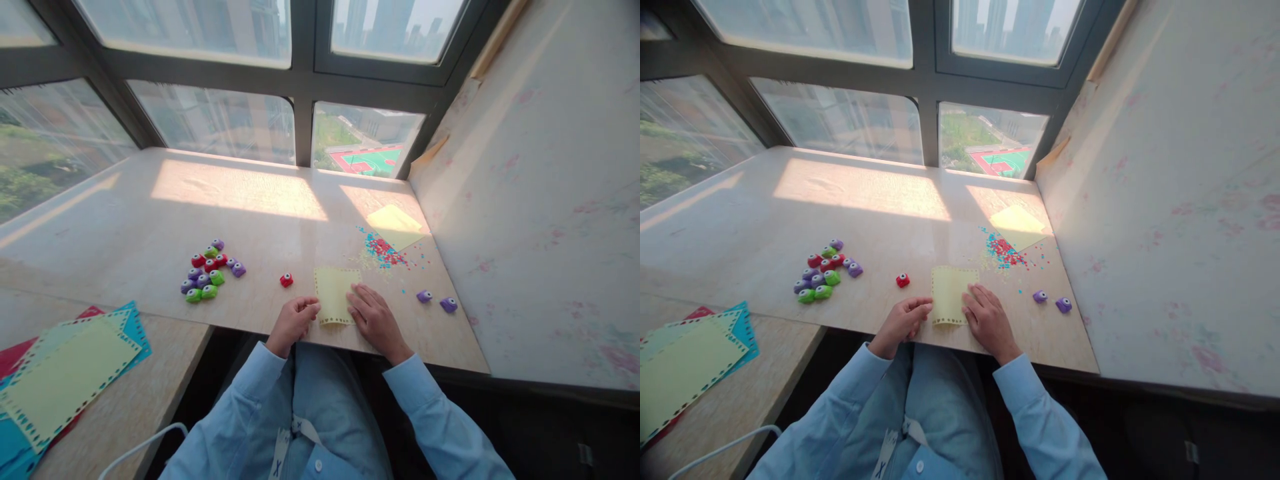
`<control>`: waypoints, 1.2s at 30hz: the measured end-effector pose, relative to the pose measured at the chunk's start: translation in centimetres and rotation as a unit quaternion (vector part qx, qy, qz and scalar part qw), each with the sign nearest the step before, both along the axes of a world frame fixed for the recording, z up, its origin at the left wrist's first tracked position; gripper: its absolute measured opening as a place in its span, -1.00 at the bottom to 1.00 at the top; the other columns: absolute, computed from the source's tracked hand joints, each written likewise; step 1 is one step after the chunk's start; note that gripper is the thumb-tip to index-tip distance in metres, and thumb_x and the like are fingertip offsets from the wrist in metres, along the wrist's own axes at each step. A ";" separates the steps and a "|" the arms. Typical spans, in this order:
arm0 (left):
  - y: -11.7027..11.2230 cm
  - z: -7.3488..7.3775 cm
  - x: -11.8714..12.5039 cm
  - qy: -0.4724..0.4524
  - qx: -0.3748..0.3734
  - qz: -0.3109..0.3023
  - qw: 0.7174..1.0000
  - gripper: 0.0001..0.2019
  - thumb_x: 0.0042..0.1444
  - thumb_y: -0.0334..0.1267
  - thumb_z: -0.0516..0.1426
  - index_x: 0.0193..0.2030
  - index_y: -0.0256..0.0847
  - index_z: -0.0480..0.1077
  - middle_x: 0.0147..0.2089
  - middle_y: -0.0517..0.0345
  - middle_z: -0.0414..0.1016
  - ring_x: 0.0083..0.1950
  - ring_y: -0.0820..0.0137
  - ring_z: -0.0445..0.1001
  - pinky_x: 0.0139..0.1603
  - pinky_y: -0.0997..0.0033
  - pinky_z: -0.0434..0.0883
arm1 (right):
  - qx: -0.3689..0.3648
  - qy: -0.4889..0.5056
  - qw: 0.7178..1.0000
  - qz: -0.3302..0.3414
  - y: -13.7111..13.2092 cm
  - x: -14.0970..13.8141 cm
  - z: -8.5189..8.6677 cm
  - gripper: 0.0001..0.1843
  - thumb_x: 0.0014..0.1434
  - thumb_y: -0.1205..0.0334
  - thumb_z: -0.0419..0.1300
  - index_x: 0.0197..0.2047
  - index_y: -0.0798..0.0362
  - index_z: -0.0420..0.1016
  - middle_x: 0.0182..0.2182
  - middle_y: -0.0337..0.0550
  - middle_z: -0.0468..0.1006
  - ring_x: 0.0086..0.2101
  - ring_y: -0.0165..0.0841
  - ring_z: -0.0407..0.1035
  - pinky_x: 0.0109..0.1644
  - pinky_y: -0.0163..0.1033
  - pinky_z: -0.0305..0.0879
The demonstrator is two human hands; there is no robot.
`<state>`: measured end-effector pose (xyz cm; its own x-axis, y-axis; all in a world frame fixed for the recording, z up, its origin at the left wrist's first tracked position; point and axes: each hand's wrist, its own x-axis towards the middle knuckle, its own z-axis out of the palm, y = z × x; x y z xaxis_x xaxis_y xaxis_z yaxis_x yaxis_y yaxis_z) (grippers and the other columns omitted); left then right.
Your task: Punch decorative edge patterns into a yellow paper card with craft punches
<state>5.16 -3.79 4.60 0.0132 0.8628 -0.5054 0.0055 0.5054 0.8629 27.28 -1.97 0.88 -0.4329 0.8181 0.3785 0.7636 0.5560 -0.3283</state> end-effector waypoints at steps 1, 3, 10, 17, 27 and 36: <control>0.0 0.0 0.0 -0.020 -0.001 0.000 1.000 -0.62 0.05 -0.11 0.22 -0.06 -0.34 0.43 -0.44 0.27 0.37 -0.71 0.69 0.09 -0.73 0.60 0.01 | 0.000 -0.001 1.000 0.000 0.0 0.0 0.0 -0.66 0.32 0.23 0.03 0.09 0.02 0.49 0.16 0.05 0.44 0.20 -0.13 0.26 0.24 0.11 0.26; 0.0 0.1 0.3 -0.044 -0.008 -0.008 0.999 -0.61 0.05 -0.10 0.22 -0.06 -0.33 0.42 -0.42 0.26 0.38 -0.71 0.70 0.10 -0.74 0.62 -0.01 | 0.000 0.002 1.000 0.000 0.0 0.0 -0.1 -0.66 0.32 0.22 0.03 0.10 0.01 0.48 0.16 0.05 0.44 0.20 -0.14 0.26 0.24 0.11 0.26; 0.1 0.3 2.0 0.052 0.004 -0.040 0.998 -0.58 0.10 -0.16 0.17 0.05 -0.36 0.37 -0.36 0.15 0.47 -0.69 0.60 0.26 -0.75 0.59 0.12 | 0.020 0.035 0.999 0.030 -0.1 0.5 0.2 -0.55 0.33 0.09 0.05 0.23 0.03 0.35 0.17 0.07 0.42 0.21 -0.14 0.25 0.23 0.11 0.27; -0.3 -0.7 1.7 0.012 0.038 -0.042 0.998 -0.63 0.10 -0.21 0.16 0.02 -0.33 0.33 -0.41 0.24 0.41 -0.69 0.59 0.30 -0.78 0.62 0.15 | 0.005 0.026 0.998 0.063 -2.3 -2.1 0.5 -0.44 0.26 0.00 0.14 0.26 0.04 0.29 0.22 0.09 0.36 0.22 -0.11 0.22 0.24 0.10 0.27; -0.4 -0.6 0.5 -0.062 0.035 0.060 0.996 -0.73 -0.01 -0.22 0.21 -0.18 -0.28 0.34 -0.47 0.28 0.40 -0.71 0.63 0.24 -0.76 0.63 0.14 | 0.002 0.049 0.998 -0.035 -2.5 -6.2 0.1 -0.68 0.26 0.05 0.14 0.01 0.00 0.49 0.05 0.12 0.49 0.09 -0.06 0.34 0.13 0.15 0.33; -0.8 -0.6 -0.7 -0.024 0.051 0.118 0.991 -0.68 0.03 -0.28 0.16 -0.07 -0.34 0.33 -0.42 0.25 0.43 -0.70 0.63 0.25 -0.78 0.61 0.13 | -0.013 0.106 0.993 -0.059 -2.9 -5.9 -0.3 -0.71 0.32 0.14 0.08 -0.02 0.05 0.54 -0.01 0.06 0.56 0.07 -0.13 0.39 0.16 0.08 0.33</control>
<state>4.48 -4.55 4.00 -0.1734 0.8909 -0.4198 -0.1443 0.3987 0.9057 21.36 -4.89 0.58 -0.2471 0.8689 0.4288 0.7345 0.4566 -0.5021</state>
